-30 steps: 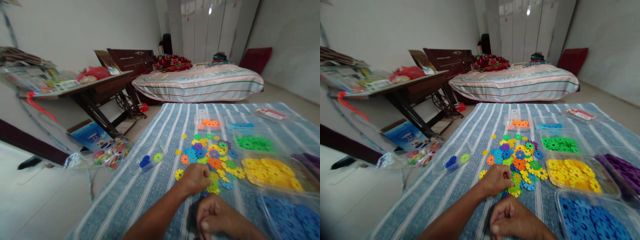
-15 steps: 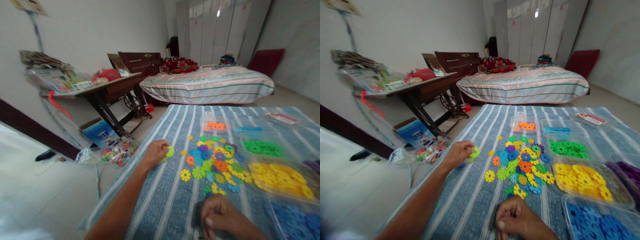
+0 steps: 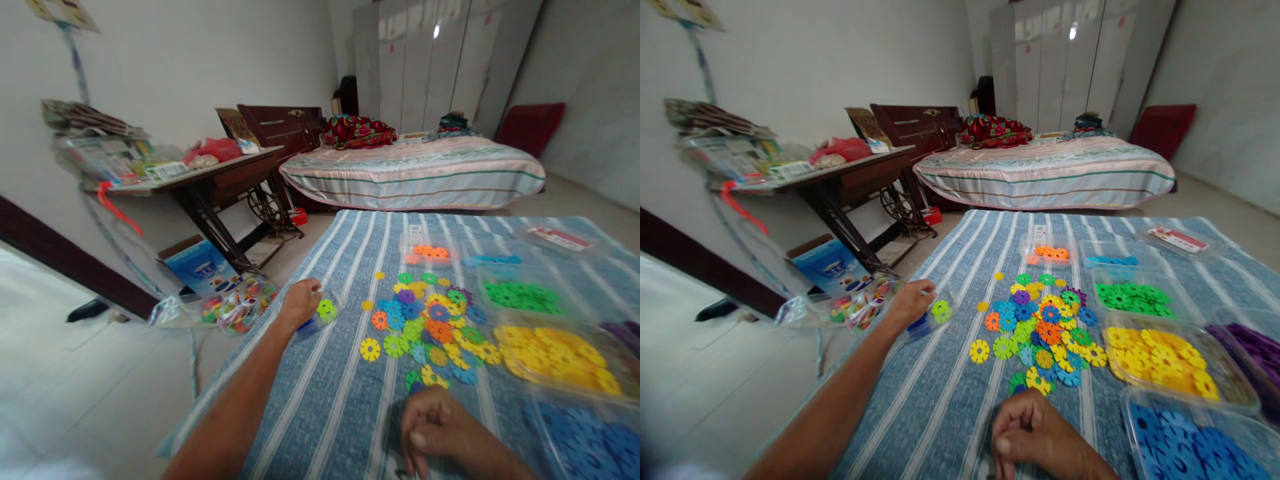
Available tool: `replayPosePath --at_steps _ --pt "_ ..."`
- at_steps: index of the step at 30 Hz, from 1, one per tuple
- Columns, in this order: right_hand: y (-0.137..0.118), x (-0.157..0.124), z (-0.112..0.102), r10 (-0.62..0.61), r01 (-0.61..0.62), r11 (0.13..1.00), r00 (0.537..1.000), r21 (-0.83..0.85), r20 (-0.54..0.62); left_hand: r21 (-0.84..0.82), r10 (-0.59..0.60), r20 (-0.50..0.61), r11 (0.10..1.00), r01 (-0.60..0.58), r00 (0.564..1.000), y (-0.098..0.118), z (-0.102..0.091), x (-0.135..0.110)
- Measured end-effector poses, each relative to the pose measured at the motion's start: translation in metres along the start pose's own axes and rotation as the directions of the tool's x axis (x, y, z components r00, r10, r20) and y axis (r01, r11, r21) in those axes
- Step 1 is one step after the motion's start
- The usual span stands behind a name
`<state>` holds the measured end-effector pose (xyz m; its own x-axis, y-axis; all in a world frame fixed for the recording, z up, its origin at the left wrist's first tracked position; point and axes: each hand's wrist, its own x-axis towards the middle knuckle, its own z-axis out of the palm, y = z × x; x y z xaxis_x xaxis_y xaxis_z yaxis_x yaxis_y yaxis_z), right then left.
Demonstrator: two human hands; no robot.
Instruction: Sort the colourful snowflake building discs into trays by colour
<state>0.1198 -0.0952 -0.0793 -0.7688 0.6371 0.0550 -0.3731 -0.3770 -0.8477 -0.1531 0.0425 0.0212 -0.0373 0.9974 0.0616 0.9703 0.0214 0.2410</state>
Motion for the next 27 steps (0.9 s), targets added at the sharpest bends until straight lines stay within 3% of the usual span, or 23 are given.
replayPosePath --at_steps 6,10,12,15,18,21,24,27 --pt "-0.003 0.0 0.004 0.007 -0.008 1.0 0.999 -0.009 -0.036 -0.168 0.24 0.083 0.96 -0.224 0.967 0.032 -0.011 -0.034" --pt "-0.005 0.0 0.006 -0.016 0.012 0.999 0.996 -0.041 -0.091 -0.175 0.341 0.147 0.933 -0.315 0.929 0.051 -0.003 -0.056" --pt "-0.006 0.0 0.006 -0.033 0.02 0.994 0.992 -0.109 -0.125 -0.184 0.383 0.2 0.919 -0.349 0.902 0.057 0.005 -0.066" --pt "-0.006 0.0 0.01 -0.108 0.029 0.936 0.972 -0.351 -0.208 -0.16 0.413 0.243 0.909 -0.384 0.878 0.061 0.018 -0.075" --pt "-0.005 -0.002 0.017 -0.274 0.025 0.749 0.922 -0.662 -0.275 -0.101 0.407 0.232 0.913 -0.394 0.883 0.063 0.031 -0.078" --pt "-0.006 -0.003 0.021 -0.485 0.016 0.447 0.845 -0.894 -0.228 -0.112 0.4 0.194 0.916 -0.385 0.896 0.066 0.041 -0.073" --pt "-0.012 -0.003 0.014 -0.667 -0.051 0.115 0.736 -0.992 -0.115 -0.144 0.383 0.133 0.92 -0.365 0.914 0.072 0.05 -0.065" --pt "-0.021 0.001 -0.004 -0.736 -0.299 -0.133 0.669 -0.945 -0.108 -0.163 0.392 0.07 0.912 -0.377 0.917 0.079 0.06 -0.056"
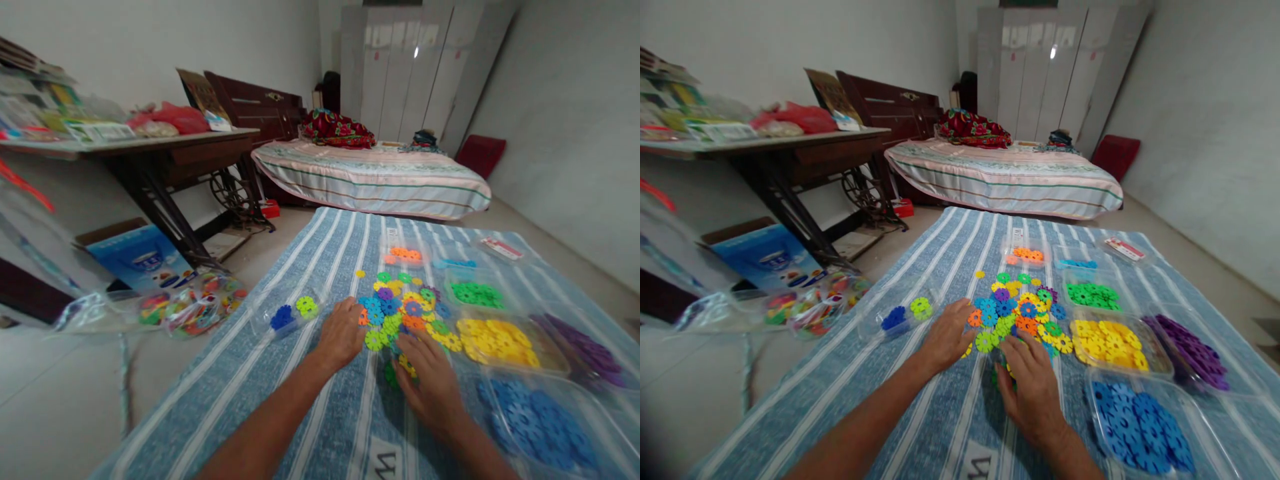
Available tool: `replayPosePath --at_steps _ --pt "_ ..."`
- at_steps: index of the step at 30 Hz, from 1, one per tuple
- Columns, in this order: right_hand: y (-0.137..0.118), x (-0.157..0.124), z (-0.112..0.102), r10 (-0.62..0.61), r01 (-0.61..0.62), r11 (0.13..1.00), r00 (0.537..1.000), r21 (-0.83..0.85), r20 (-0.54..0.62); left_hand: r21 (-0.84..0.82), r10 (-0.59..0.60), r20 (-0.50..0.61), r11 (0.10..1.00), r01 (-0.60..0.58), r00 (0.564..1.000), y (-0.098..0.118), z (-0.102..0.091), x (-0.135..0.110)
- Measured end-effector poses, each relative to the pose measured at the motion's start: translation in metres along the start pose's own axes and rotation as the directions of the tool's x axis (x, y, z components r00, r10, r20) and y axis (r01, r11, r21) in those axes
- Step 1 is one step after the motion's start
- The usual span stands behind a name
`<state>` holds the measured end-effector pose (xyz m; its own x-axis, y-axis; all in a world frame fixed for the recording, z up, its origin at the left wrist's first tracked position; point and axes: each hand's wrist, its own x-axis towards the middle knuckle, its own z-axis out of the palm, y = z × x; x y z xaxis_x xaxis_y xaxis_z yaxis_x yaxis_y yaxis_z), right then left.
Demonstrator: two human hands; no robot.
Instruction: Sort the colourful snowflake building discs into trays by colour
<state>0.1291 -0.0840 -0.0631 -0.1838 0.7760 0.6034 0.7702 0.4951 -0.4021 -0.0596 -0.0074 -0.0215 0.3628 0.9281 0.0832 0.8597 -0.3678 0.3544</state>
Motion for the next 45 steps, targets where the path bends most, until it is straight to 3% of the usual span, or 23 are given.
replayPosePath --at_steps 3,6,10,16,21,25,33,37,45 --pt "0.016 0.009 0.006 0.155 -0.149 0.942 0.988 -0.301 -0.004 -0.011 -0.008 -0.035 1.0 0.008 0.999 0.001 0.011 0.01" --pt "0.023 0.009 0.014 0.283 -0.251 0.869 0.959 -0.426 0.013 -0.036 -0.027 -0.056 0.999 0.025 0.998 0.0 0.021 0.014" --pt "0.017 0.002 0.022 0.279 -0.229 0.884 0.958 -0.408 0.067 -0.056 0.04 -0.088 0.997 -0.045 0.995 -0.006 0.031 0.012" --pt "0.014 -0.007 0.02 0.171 -0.142 0.959 0.98 -0.246 0.1 -0.097 0.11 -0.14 0.988 -0.124 0.984 -0.016 0.035 0.01" --pt "0.017 -0.012 0.016 0.249 -0.238 0.943 0.968 -0.231 0.017 -0.141 0.099 -0.152 0.983 -0.121 0.983 -0.016 0.034 0.013" --pt "0.013 -0.004 0.024 0.299 -0.279 0.917 0.954 -0.284 0.028 -0.148 0.127 -0.153 0.977 -0.15 0.98 -0.017 0.035 0.013" --pt "0.019 0.015 0.035 0.225 -0.224 0.962 0.974 -0.158 -0.01 -0.217 0.157 -0.246 0.953 -0.212 0.957 -0.021 0.043 0.014" --pt "0.023 0.021 0.029 0.231 -0.236 0.947 0.972 -0.218 -0.049 -0.216 0.15 -0.248 0.955 -0.205 0.957 -0.019 0.044 0.014" --pt "0.016 0.058 0.029 0.247 -0.183 0.896 0.962 -0.404 0.113 -0.188 0.166 -0.225 0.96 -0.21 0.96 -0.021 0.048 0.011"
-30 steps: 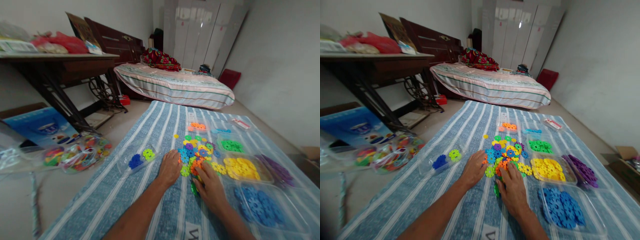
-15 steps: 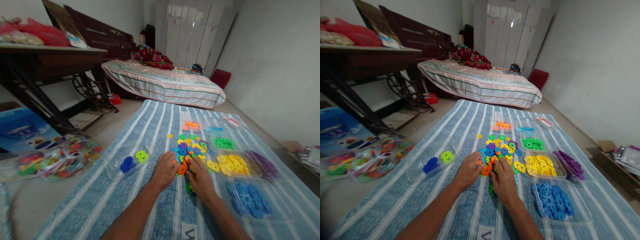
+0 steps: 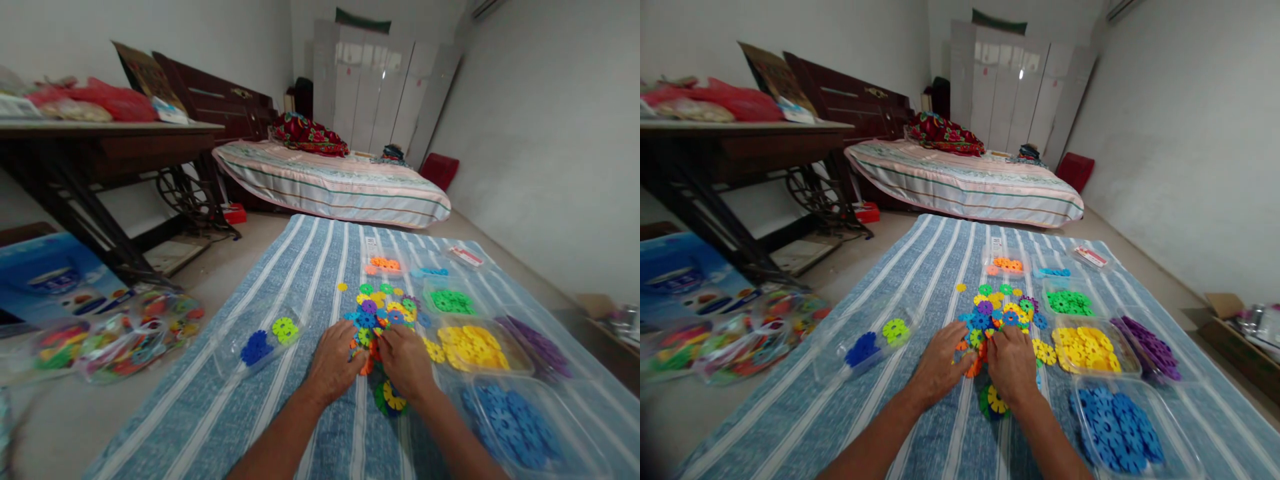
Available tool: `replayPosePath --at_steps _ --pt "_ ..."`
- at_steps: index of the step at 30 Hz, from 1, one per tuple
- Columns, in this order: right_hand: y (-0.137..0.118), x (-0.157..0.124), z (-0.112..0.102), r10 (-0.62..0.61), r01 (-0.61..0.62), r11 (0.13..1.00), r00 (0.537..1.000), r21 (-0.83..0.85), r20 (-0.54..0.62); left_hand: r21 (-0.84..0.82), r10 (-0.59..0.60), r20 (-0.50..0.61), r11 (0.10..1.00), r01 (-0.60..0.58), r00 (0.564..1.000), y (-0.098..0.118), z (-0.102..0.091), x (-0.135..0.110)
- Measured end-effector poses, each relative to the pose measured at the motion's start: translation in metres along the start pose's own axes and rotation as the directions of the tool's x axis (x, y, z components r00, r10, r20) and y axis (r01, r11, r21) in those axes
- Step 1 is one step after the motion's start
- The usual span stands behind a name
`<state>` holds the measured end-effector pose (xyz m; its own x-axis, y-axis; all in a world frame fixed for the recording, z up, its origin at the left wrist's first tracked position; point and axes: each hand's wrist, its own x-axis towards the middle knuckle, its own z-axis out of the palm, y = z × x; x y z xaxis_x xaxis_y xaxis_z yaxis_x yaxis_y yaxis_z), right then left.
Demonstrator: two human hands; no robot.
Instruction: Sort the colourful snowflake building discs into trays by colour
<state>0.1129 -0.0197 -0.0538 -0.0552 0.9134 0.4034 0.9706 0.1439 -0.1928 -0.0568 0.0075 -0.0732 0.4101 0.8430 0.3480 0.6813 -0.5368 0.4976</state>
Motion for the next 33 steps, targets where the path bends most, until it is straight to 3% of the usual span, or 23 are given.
replayPosePath --at_steps 7,12,15,18,22,26,29,33 --pt "0.007 0.016 -0.016 0.019 -0.026 0.991 0.999 0.129 0.05 -0.007 0.0 0.091 1.0 0.001 0.996 0.001 -0.004 0.0" --pt "0.026 0.077 -0.032 0.084 -0.099 0.98 0.993 0.175 0.088 -0.023 0.004 0.07 1.0 -0.002 0.998 -0.002 -0.002 -0.001" --pt "0.037 0.125 -0.046 0.191 -0.184 0.973 0.981 0.142 -0.038 -0.022 0.008 0.054 1.0 -0.007 0.998 -0.004 0.001 -0.001" --pt "0.04 0.143 -0.057 0.273 -0.26 0.961 0.945 0.092 -0.182 -0.019 0.018 0.044 1.0 -0.018 0.999 -0.005 0.001 0.0" --pt "0.026 0.104 -0.054 0.117 -0.121 0.989 0.992 0.09 0.048 -0.028 0.028 0.034 0.999 -0.027 0.999 -0.004 0.0 0.001" --pt "0.004 0.041 -0.042 -0.094 0.069 0.989 0.975 0.13 0.202 -0.041 0.048 0.003 0.998 -0.048 0.999 -0.005 0.002 0.001" --pt "-0.007 0.009 -0.035 -0.127 0.123 0.992 0.96 0.029 0.248 -0.037 0.06 -0.012 0.997 -0.061 0.998 -0.006 0.003 0.001" --pt "-0.01 -0.007 -0.025 -0.117 0.132 0.989 0.971 -0.06 0.209 -0.01 0.065 -0.004 0.998 -0.065 0.998 -0.004 0.001 0.002"
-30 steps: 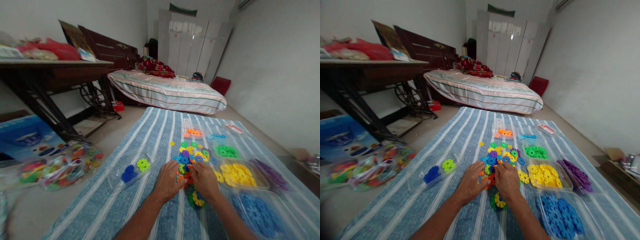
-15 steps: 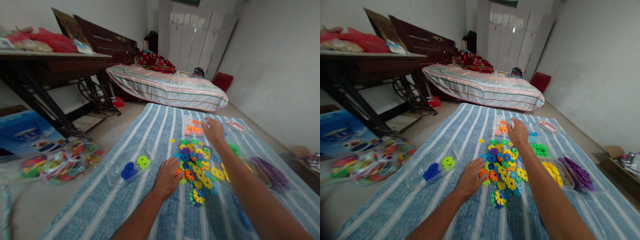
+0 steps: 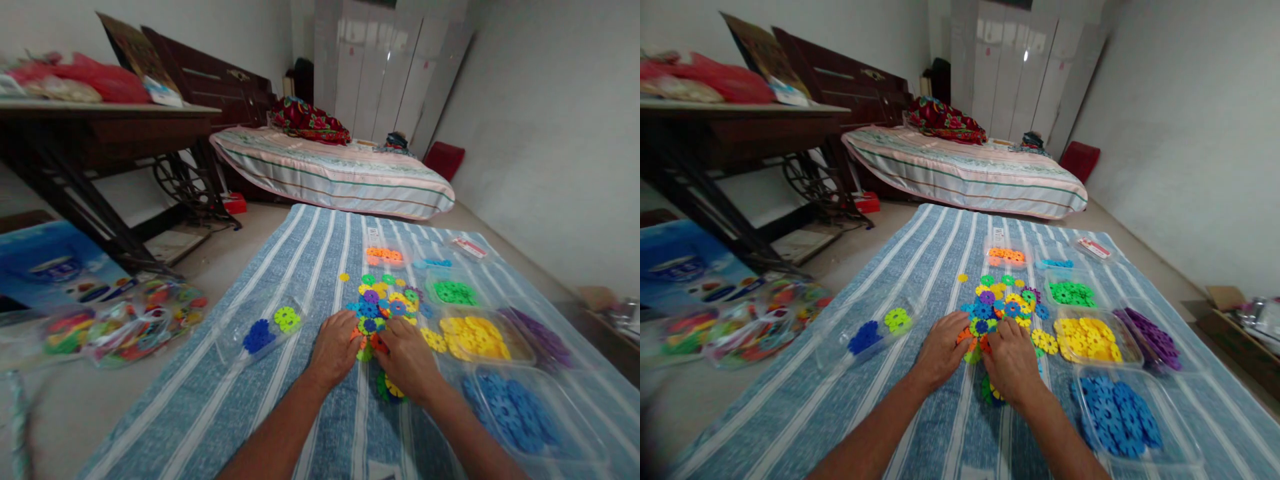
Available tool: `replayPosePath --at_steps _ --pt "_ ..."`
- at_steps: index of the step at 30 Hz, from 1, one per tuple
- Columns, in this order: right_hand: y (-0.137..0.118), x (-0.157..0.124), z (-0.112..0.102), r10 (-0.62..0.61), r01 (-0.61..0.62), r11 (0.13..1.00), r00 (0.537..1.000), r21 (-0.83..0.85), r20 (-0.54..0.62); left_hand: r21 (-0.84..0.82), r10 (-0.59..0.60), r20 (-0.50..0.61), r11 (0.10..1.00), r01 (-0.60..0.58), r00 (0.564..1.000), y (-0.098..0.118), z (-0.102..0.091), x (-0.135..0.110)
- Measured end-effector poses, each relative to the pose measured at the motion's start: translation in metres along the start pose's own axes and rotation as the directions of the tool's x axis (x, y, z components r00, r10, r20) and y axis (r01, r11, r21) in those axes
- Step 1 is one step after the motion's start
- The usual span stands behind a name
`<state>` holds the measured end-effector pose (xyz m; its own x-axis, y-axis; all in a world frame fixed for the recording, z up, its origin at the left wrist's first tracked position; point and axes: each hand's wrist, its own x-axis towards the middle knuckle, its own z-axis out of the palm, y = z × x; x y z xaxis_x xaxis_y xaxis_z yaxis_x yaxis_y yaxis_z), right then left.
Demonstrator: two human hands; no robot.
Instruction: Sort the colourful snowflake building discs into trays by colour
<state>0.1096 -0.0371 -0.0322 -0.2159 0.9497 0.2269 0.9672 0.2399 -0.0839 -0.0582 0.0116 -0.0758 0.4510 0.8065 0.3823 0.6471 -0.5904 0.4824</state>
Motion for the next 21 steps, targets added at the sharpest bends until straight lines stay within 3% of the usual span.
replayPosePath --at_steps 5,9,14,18,19,21 --pt "0.003 -0.003 0.006 -0.039 0.044 0.998 0.99 0.035 -0.138 0.014 0.005 0.002 1.0 -0.005 1.0 0.0 -0.002 0.001" --pt "0.009 0.002 0.0 -0.049 0.062 0.995 0.988 0.083 -0.15 0.002 -0.008 0.007 1.0 0.008 1.0 -0.001 0.0 0.0" --pt "0.035 0.056 -0.032 0.046 -0.041 0.998 0.995 0.054 -0.084 -0.027 -0.044 0.005 0.999 0.044 0.999 -0.001 0.001 0.0" --pt "0.059 0.105 -0.059 0.249 -0.256 0.967 0.921 0.016 -0.301 -0.047 -0.071 0.002 0.996 0.071 0.997 -0.001 0.0 0.001" --pt "0.06 0.109 -0.06 0.267 -0.272 0.962 0.909 0.029 -0.321 -0.053 -0.077 0.0 0.996 0.077 0.997 -0.001 0.0 0.002" --pt "0.054 0.105 -0.055 0.233 -0.225 0.972 0.933 0.062 -0.275 -0.078 -0.077 -0.014 0.994 0.076 0.997 -0.002 0.001 0.003"
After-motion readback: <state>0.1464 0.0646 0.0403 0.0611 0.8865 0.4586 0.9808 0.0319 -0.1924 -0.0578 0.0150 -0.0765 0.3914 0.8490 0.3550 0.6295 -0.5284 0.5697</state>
